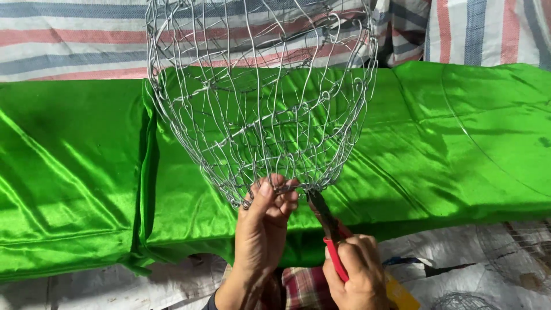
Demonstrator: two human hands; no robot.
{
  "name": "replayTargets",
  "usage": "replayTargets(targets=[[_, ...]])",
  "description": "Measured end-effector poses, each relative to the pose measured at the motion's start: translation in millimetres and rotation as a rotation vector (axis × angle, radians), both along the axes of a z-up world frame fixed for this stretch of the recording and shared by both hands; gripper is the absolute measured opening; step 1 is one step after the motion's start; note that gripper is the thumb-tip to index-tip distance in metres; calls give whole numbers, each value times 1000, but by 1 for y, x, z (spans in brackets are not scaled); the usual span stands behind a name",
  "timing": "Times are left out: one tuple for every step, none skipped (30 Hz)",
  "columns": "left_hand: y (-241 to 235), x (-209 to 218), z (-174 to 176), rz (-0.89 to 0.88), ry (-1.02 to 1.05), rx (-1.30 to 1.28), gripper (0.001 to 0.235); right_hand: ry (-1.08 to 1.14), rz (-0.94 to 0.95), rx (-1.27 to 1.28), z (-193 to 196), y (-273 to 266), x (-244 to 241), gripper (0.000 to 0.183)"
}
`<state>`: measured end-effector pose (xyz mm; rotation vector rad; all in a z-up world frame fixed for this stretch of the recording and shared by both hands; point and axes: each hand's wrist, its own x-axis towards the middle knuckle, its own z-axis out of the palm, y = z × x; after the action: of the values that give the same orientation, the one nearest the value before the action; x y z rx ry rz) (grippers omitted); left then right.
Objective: Fabricating a wire mesh structure by cutting and bending wires with pliers
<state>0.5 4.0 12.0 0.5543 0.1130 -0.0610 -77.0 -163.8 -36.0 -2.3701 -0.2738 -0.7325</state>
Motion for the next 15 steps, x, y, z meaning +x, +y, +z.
replayTargets(targets=[[1,0,2,4,-2,-4,30,4,-3,-64,1,-1,0,15],[2,0,3,9,-3,-7,28,8,-5,-128,2,-2,0,17],[2,-1,3,10,-1,-3,28,10,-4,-124,7,-4,0,17],[2,-1,4,11,17,4,29,5,-33,-192,11,-5,0,20],[2,0,4,12,35,12,30,-1,-63,-261,16,-7,1,22],[1,0,4,12,32,13,30,-4,-63,-259,20,-10,1,22],[1,0,4,5,41,12,30,-4,-82,-355,25,-13,1,19],[0,-1,4,-1,53,10,29,-1,-101,-451,29,-17,0,16],[0,-1,5,-2,53,12,29,-1,-102,-449,39,-24,3,16],[-1,0,6,-10,45,7,29,-71,13,-676,49,-30,6,10],[-1,0,7,-17,36,1,28,-144,131,-899,59,-36,9,6],[-1,0,6,-18,38,3,28,-143,131,-898,58,-41,7,6],[-1,0,5,-18,27,8,29,-90,49,-781,57,-46,5,14],[-1,1,4,-21,13,13,30,-39,-34,-663,56,-50,3,24],[-2,2,3,-23,13,14,30,-39,-36,-662,64,-57,8,24]])
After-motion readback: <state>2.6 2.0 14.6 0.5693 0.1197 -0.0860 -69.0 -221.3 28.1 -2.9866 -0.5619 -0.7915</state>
